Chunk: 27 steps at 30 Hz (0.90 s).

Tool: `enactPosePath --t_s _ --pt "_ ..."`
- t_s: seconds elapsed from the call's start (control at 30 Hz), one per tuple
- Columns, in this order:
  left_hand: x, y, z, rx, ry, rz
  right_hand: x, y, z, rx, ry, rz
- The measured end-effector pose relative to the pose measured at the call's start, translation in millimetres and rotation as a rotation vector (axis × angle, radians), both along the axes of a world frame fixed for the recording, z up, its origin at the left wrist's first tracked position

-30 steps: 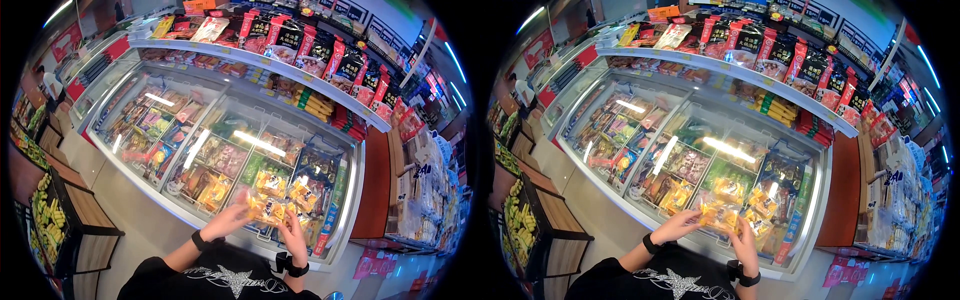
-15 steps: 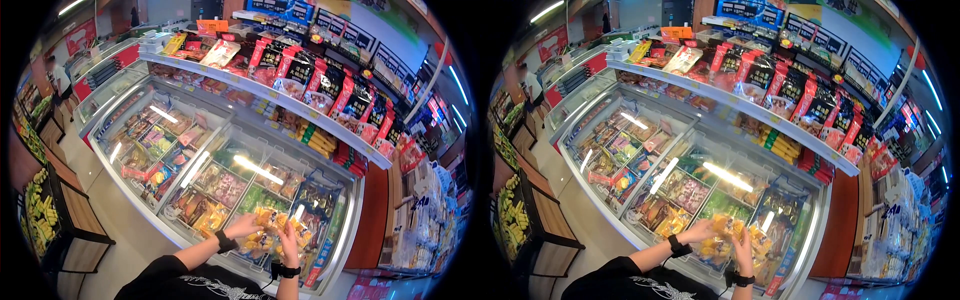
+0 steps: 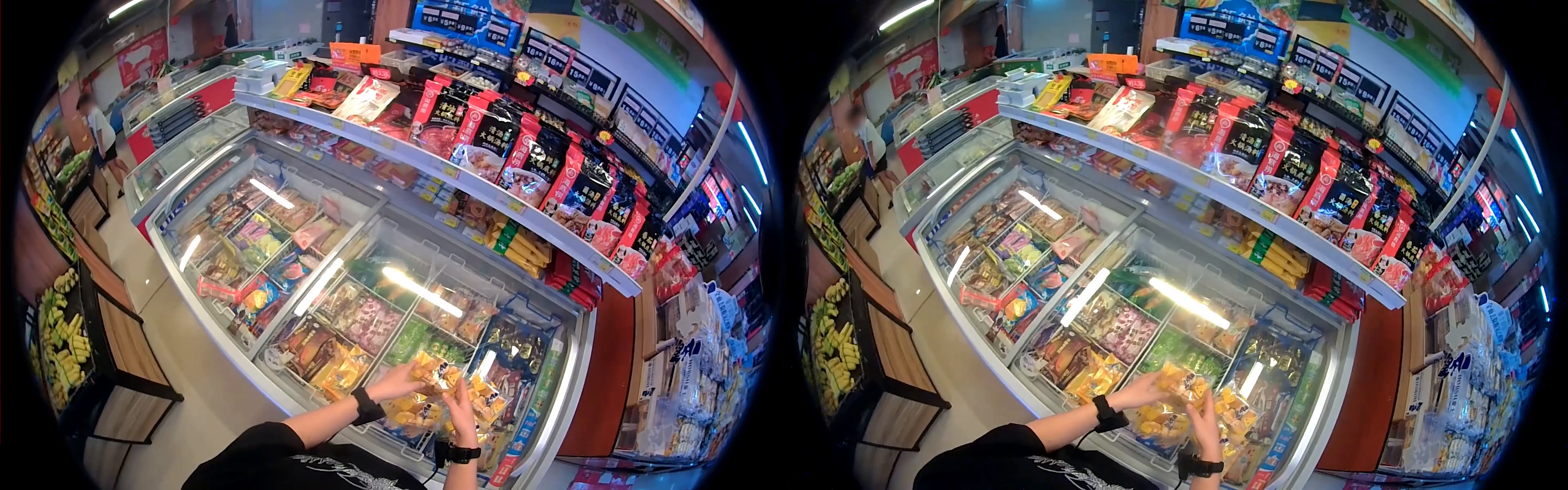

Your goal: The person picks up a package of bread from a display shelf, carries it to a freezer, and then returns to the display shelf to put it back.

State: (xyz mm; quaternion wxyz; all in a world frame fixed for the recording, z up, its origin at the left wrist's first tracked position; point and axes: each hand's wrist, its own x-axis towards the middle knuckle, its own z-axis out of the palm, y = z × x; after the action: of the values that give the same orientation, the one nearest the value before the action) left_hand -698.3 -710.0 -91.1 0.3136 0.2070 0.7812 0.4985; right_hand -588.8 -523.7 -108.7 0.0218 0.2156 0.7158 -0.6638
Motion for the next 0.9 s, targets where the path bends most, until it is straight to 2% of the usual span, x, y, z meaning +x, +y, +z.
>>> enactPosePath --t_s 0.07,0.27,0.3,0.43,0.5,0.53,0.6,0.7,0.8,0.9 --pt "3 -3 -17 0.004 0.027 0.022 1 -3 10 0.1 -0.097 -0.015" --pt "12 -25 -33 0.087 0.033 0.106 17 -1 -3 0.128 -0.004 -0.047" --pt "15 -29 -34 0.106 0.018 0.131 20 -8 9 0.123 -0.016 -0.076" --pt "37 -55 7 0.183 -0.13 0.21 31 -19 26 0.09 0.033 -0.007" --pt "49 -68 12 0.14 0.126 0.236 36 -28 37 0.072 0.038 0.023" --pt "56 -73 18 0.137 0.128 0.257 38 -33 43 0.056 0.04 0.036" --pt "72 -83 27 0.31 0.105 0.314 40 -38 43 0.039 0.055 0.094" --pt "89 -99 13 0.252 0.191 0.336 43 -47 44 0.023 0.076 0.181" --pt "123 -112 63 0.147 0.183 0.463 43 -55 46 0.032 0.092 0.263" --pt "142 -127 58 0.096 0.154 0.481 46 -65 52 0.015 0.106 0.35"
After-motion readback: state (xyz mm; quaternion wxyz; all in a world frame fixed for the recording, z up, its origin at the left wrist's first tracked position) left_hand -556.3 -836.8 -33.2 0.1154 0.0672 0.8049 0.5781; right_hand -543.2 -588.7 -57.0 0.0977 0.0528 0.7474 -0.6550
